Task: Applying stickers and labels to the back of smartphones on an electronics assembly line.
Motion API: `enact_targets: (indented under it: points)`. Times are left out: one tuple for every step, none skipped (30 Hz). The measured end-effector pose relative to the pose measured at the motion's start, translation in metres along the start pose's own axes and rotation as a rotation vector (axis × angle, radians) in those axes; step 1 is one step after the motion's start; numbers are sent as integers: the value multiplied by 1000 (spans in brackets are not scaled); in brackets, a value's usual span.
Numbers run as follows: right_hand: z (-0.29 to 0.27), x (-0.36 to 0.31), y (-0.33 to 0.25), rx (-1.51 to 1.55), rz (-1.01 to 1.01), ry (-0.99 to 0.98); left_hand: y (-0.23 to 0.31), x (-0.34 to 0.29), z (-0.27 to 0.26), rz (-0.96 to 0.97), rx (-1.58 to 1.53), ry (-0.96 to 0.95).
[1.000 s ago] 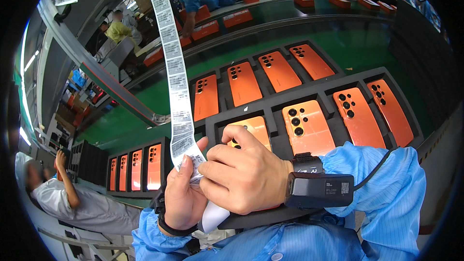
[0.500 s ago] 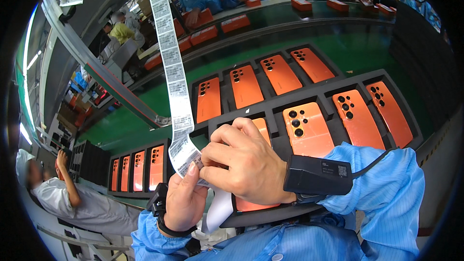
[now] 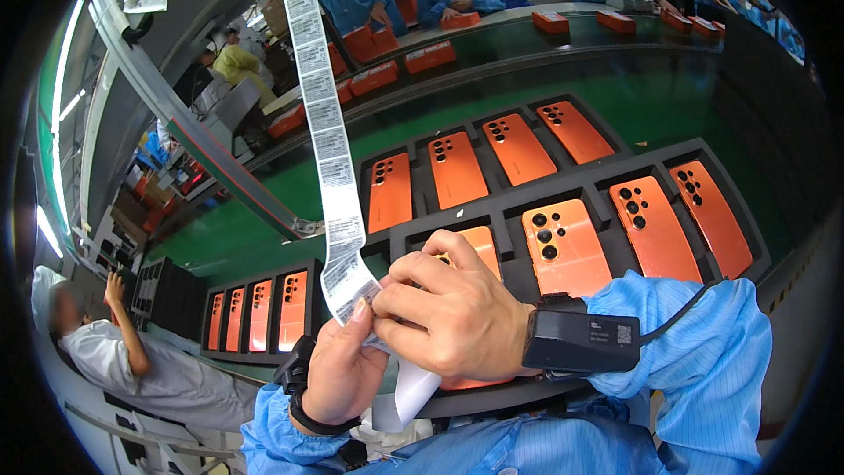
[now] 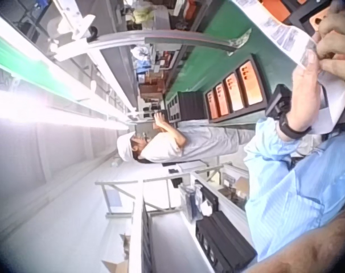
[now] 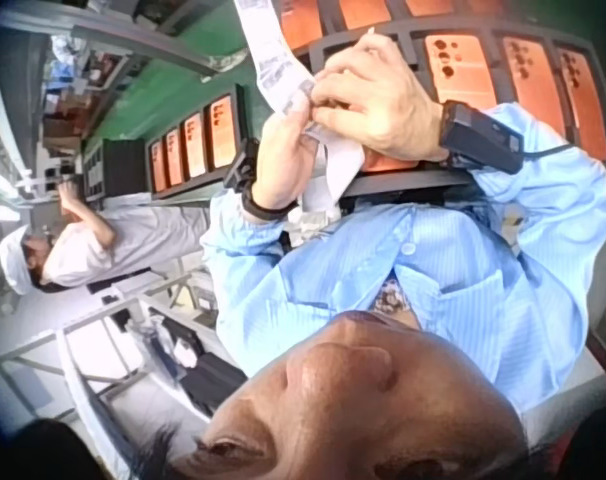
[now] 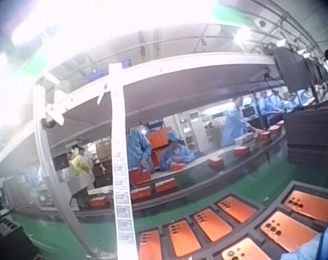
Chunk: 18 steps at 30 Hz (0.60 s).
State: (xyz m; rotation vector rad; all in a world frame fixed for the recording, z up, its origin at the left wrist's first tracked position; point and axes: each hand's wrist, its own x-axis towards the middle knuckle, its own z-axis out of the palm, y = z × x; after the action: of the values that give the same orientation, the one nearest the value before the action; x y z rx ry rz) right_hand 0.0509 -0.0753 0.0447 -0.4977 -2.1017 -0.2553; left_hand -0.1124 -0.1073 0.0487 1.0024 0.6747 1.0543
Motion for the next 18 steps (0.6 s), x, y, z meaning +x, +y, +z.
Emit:
enact_targets:
  points:
    - [-1,1,0,10,-8,-38,0,-1,-1,3,0,3]
    - [-1,2,-1,12,-12,-38,0,-2,-2,8,16,2]
    - [-3,2,-2,8,-20,-49,0,-2,-2,12,31,-3]
    - [-4,3,-2,4,-29,-59,0,-2,-2,13,31,-4]
    - [-4,3,-3,4,-30,-60,0,-3,-3,9,29,-16]
    - [-5,2,-3,8,-34,-67,0,-2,-3,7,27,-27]
    - [-5,2,-3,13,-37,-74,0,-3,-3,8,27,-26]
    - [-3,2,-3,14,-39,-75,0,-4,-3,-1,25,-19]
    - [0,3,-5,3,-21,2,2,-4,-1,-12,24,-16]
    - [2,4,-6,-8,-2,79,3,-5,1,-12,24,-19]
    - [1,4,-5,-10,-1,80,5,-5,3,2,-12,-11]
    - [-1,5,-5,-16,3,73,5,-5,5,15,-48,-4]
    - [0,5,-4,-16,5,66,5,-6,5,15,-48,-1]
    - [0,5,-4,-14,5,66,5,-7,6,2,-50,14]
    - [-1,5,-4,7,2,49,4,-7,6,-15,-54,27]
    - [-2,4,-4,28,-1,32,3,-7,6,-21,-57,28]
    - [-2,4,-4,29,4,29,3,-6,4,-13,-41,10]
    - [-2,5,-3,29,-11,20,2,-6,3,-6,-25,-8]
